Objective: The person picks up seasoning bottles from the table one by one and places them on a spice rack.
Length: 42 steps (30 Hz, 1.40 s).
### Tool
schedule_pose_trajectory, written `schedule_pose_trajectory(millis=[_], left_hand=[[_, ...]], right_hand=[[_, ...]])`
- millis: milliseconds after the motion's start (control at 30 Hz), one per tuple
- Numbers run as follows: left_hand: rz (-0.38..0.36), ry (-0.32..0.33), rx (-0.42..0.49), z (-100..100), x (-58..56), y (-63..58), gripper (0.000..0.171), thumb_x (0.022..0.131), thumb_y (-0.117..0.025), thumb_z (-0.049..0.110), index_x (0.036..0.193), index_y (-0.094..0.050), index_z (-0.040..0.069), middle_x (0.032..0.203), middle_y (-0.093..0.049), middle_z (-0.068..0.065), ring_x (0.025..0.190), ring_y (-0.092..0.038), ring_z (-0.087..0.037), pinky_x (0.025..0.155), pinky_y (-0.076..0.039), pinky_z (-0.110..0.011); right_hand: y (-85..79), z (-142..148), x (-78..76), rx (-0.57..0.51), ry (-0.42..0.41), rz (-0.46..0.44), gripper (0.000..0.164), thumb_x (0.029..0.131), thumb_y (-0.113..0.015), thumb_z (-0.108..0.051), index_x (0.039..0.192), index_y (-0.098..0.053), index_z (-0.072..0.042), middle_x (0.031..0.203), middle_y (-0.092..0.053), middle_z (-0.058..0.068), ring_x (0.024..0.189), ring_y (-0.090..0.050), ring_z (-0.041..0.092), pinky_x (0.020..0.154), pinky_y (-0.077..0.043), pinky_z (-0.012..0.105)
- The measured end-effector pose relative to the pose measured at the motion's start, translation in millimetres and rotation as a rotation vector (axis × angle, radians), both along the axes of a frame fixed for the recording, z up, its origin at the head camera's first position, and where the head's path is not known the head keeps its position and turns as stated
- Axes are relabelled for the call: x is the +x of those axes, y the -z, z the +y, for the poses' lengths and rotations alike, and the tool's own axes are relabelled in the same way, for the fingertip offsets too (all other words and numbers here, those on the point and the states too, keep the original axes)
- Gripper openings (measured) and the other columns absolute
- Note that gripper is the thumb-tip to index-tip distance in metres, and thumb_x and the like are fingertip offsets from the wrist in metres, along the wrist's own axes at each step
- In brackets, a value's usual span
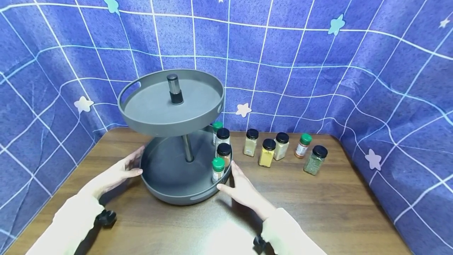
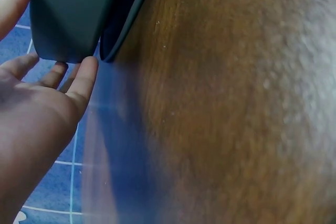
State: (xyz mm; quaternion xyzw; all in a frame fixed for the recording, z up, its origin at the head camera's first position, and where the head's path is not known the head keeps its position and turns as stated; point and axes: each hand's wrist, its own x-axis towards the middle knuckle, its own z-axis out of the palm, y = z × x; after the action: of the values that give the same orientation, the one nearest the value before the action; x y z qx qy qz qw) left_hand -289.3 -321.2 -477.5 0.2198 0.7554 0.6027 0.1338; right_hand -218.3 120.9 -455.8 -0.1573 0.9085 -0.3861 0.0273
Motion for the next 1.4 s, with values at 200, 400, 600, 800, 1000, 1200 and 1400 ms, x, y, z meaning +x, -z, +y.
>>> schedule_pose_trajectory(millis=[200, 400, 600, 800, 1000, 1200, 1400], left_hand=[[0.032, 0.007, -0.016, -1, 1.9, 1.3, 0.086, 0.089, -0.060, 0.001, 0.152, -0.001, 0.007, 0.153, -0.006, -0.029, 0.134, -0.014, -0.050, 0.091, -0.038, -0.013], [0.046, -0.004, -0.018, -3, 1.7, 1.5, 0.085, 0.089, -0.060, 0.002, 0.152, -0.002, 0.006, 0.153, -0.009, -0.030, 0.134, -0.015, -0.051, 0.092, -0.038, -0.012], [0.032, -0.003, 0.004, -3, 0.9, 2.5, 0.085, 0.089, -0.059, 0.001, 0.151, -0.001, 0.004, 0.153, -0.007, -0.030, 0.135, -0.012, -0.050, 0.092, -0.039, -0.013], [0.017, 0.008, 0.021, -2, 1.7, 2.8, 0.085, 0.090, -0.058, 0.001, 0.151, 0.001, 0.004, 0.153, -0.005, -0.030, 0.136, -0.007, -0.051, 0.092, -0.037, -0.011], [-0.004, 0.023, 0.046, -3, 0.8, 3.4, 0.084, 0.091, -0.056, 0.000, 0.151, 0.003, 0.003, 0.153, -0.002, -0.030, 0.137, -0.004, -0.052, 0.093, -0.038, -0.012], [-0.022, 0.023, 0.041, -2, 0.1, 3.6, 0.084, 0.091, -0.056, 0.001, 0.151, 0.002, 0.004, 0.154, 0.000, -0.029, 0.137, -0.003, -0.052, 0.092, -0.038, -0.013], [-0.036, 0.019, 0.046, -2, -0.1, 3.9, 0.084, 0.091, -0.057, 0.001, 0.151, 0.003, 0.005, 0.154, 0.001, -0.029, 0.137, -0.003, -0.052, 0.092, -0.039, -0.013]], right_hand=[[2.0, 1, -4.4, -0.010, 0.012, 0.004, 0.090, 0.086, -0.066, -0.041, 0.149, -0.017, 0.002, 0.154, -0.021, 0.021, 0.140, -0.021, 0.037, 0.112, -0.020, 0.048], [1.5, 1, -6.6, -0.021, 0.017, -0.003, 0.092, 0.084, -0.067, -0.042, 0.149, -0.018, 0.002, 0.153, -0.021, 0.021, 0.140, -0.022, 0.036, 0.112, -0.021, 0.049], [2.5, 3, -11.1, 0.002, 0.020, 0.005, 0.093, 0.083, -0.067, -0.044, 0.149, -0.019, 0.000, 0.154, -0.021, 0.019, 0.140, -0.023, 0.036, 0.112, -0.022, 0.049], [2.0, 6, -16.9, 0.002, -0.004, 0.027, 0.094, 0.082, -0.069, -0.043, 0.149, -0.019, 0.000, 0.153, -0.022, 0.020, 0.139, -0.024, 0.037, 0.111, -0.022, 0.050], [-0.1, 8, -23.8, -0.013, -0.008, 0.010, 0.094, 0.082, -0.069, -0.043, 0.149, -0.019, 0.000, 0.153, -0.024, 0.020, 0.139, -0.026, 0.036, 0.111, -0.023, 0.051], [-0.1, 12, -30.7, 0.000, -0.013, -0.002, 0.095, 0.082, -0.069, -0.044, 0.149, -0.019, -0.001, 0.153, -0.025, 0.019, 0.139, -0.026, 0.036, 0.111, -0.024, 0.050], [1.6, 15, -36.2, -0.002, -0.030, 0.012, 0.095, 0.081, -0.070, -0.044, 0.150, -0.019, -0.002, 0.153, -0.025, 0.017, 0.139, -0.026, 0.035, 0.111, -0.024, 0.050]])
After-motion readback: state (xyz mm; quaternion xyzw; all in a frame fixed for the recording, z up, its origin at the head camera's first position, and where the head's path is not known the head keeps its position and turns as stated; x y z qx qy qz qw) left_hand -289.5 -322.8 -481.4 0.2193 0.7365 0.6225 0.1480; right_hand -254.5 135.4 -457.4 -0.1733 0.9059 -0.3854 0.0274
